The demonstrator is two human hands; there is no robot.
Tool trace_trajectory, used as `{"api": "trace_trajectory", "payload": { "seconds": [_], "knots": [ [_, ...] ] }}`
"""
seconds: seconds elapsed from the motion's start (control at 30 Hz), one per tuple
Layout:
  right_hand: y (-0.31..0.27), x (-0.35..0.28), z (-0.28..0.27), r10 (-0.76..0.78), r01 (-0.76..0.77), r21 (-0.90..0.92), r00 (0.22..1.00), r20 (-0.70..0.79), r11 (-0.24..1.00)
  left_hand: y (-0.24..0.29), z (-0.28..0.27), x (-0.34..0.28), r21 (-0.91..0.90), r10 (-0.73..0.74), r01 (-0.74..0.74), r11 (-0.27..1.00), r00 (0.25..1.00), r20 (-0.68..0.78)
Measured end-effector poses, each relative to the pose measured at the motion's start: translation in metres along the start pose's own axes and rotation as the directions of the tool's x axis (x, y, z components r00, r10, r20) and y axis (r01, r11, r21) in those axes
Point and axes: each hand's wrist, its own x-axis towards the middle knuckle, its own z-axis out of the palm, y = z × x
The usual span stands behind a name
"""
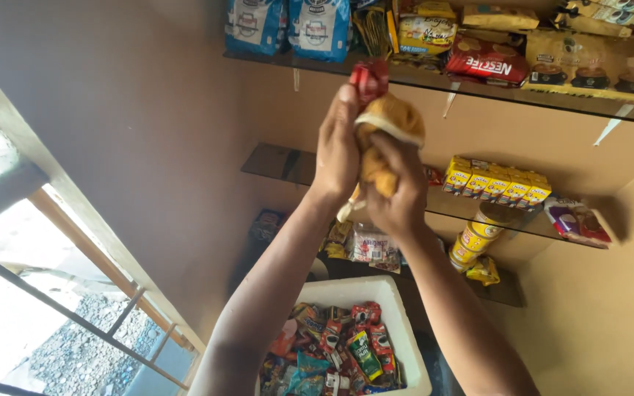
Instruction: Wiping down grocery store shelves and cleaning individual product packages with a cloth.
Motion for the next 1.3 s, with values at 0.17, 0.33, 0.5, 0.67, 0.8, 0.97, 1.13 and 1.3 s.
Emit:
{"api": "trace_trajectory", "payload": {
  "seconds": [0.17, 0.33, 0.5, 0.67, 0.8, 0.97, 1.13, 1.3],
  "knots": [
    [0.031, 0.03, 0.0, 0.37, -0.335, 0.434, 0.929, 0.003, 0.836, 0.0, 0.006, -0.018, 0.584, 0.225, -0.315, 0.748, 0.948, 0.224],
    [0.024, 0.028, -0.004, 0.326, -0.288, 0.48, 0.945, 0.004, 0.829, 0.036, 0.031, -0.026, 0.715, 0.208, -0.4, 0.573, 0.915, 0.345],
    [0.047, 0.02, -0.014, 0.393, -0.336, 0.433, 0.918, -0.046, 0.836, 0.008, 0.0, -0.025, 0.307, 0.001, -0.101, 0.946, 0.951, 0.311],
    [0.041, 0.029, -0.009, 0.317, -0.262, 0.348, 0.942, -0.111, 0.9, 0.02, 0.007, -0.028, 0.482, 0.105, -0.162, 0.861, 0.984, 0.144],
    [0.013, 0.021, -0.004, 0.276, -0.232, 0.401, 0.96, -0.054, 0.886, 0.032, 0.016, -0.02, 0.681, 0.347, -0.362, 0.636, 0.923, 0.166],
    [-0.004, 0.017, 0.005, 0.374, -0.4, 0.544, 0.913, 0.164, 0.738, 0.031, 0.013, -0.006, 0.403, 0.371, -0.338, 0.85, 0.928, -0.004],
    [0.01, 0.017, -0.008, 0.432, -0.386, 0.59, 0.899, 0.068, 0.71, 0.024, -0.003, -0.008, 0.265, 0.261, -0.274, 0.924, 0.962, 0.084],
    [0.032, 0.014, -0.028, 0.455, -0.428, 0.469, 0.888, 0.061, 0.773, 0.042, -0.026, -0.011, 0.235, 0.127, -0.146, 0.961, 0.987, 0.095]
  ]
}}
